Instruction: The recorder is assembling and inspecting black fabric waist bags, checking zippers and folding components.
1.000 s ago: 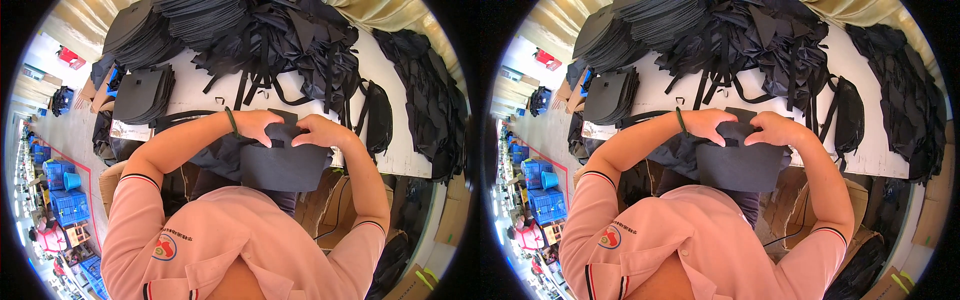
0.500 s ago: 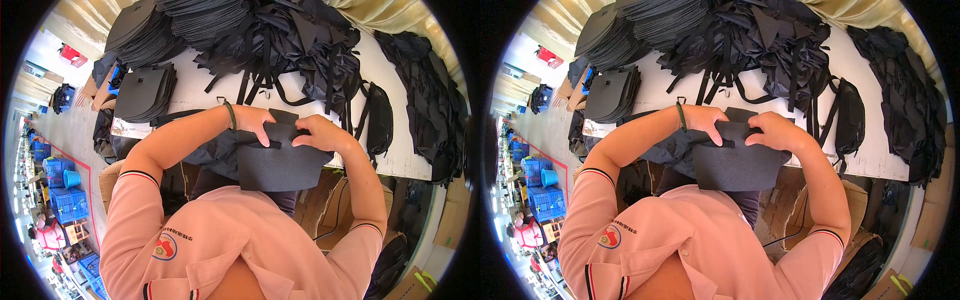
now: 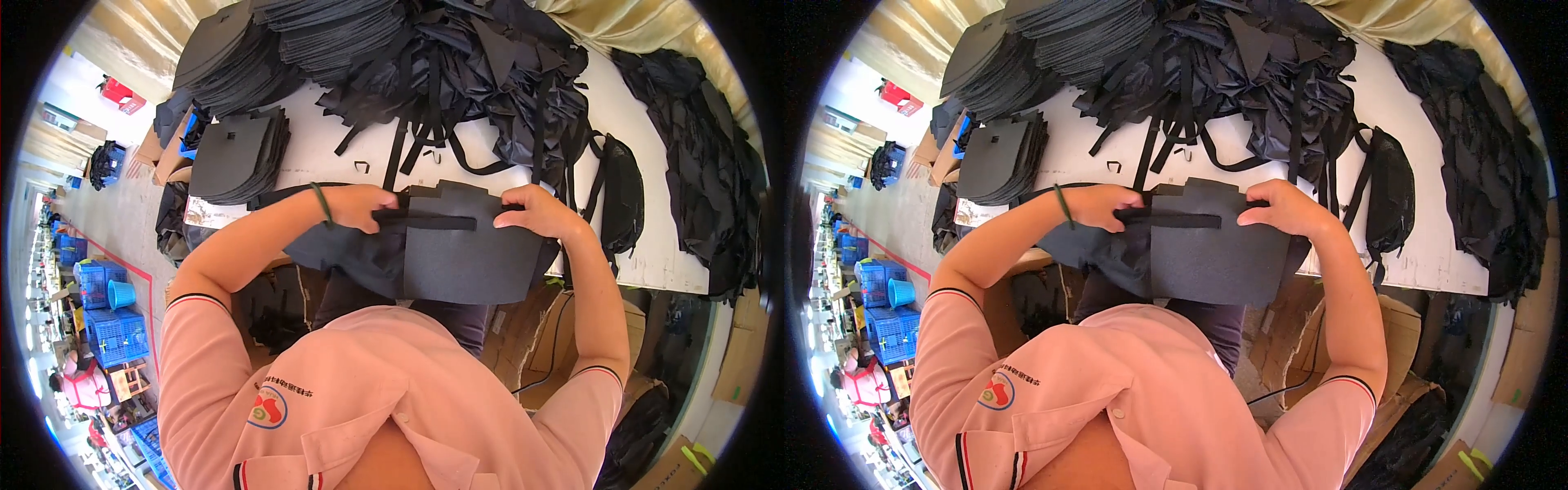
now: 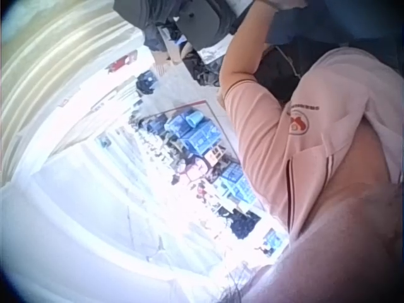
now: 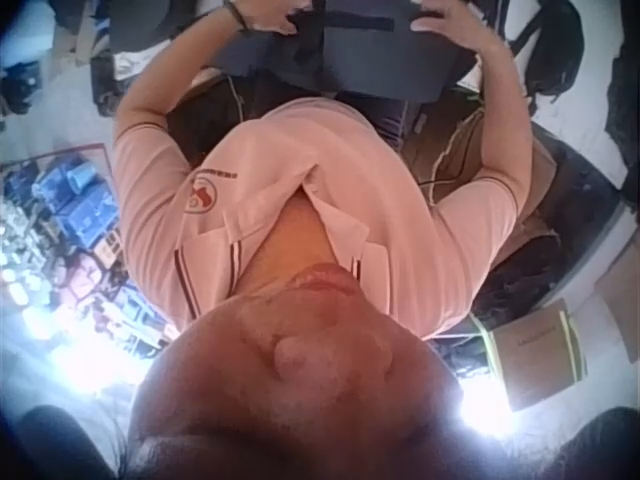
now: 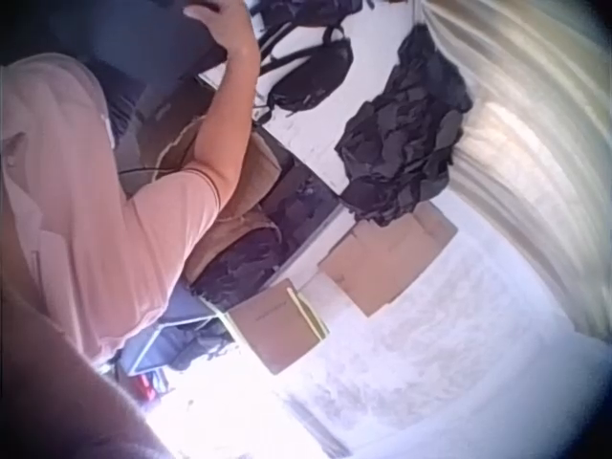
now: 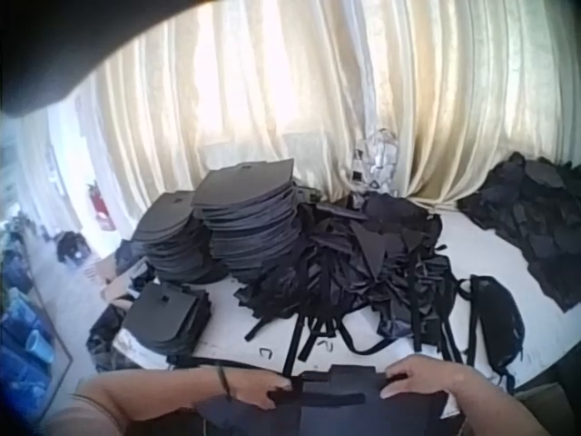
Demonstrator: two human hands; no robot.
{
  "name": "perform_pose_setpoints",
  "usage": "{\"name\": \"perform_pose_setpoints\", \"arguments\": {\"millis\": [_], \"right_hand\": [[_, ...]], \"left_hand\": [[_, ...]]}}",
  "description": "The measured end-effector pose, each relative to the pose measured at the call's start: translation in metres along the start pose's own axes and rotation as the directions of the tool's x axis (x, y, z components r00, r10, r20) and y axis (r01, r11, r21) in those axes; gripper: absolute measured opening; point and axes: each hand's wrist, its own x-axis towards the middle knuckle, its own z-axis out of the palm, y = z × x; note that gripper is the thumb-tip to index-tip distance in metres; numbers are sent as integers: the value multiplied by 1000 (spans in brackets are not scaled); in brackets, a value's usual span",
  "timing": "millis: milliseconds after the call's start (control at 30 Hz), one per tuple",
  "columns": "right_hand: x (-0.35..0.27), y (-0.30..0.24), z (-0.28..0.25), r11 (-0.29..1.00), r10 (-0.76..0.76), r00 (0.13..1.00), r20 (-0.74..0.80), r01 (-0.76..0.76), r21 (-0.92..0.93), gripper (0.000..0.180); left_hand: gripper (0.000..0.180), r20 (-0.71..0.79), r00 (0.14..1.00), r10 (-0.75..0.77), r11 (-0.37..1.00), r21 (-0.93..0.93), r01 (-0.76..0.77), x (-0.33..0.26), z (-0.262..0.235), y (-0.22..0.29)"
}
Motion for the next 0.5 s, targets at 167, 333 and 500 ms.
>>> {"name": "perform_pose_setpoints", "arguments": {"millis": [167,333,500], "right_hand": [[2,11,0,995,50,999,-13,-48,89,31],[12,34,8,993,101,994,-39,-98,58,31],[21,47,22,931,46,983,-178,-107,-350,43]], "left_hand": [[35,-34,977,-213,975,55,214,-65,-42,-20],[37,-123,920,-373,896,209,391,-93,-75,-35],[38,-347,819,-457,736,371,567,-94,-57,-92]]}}
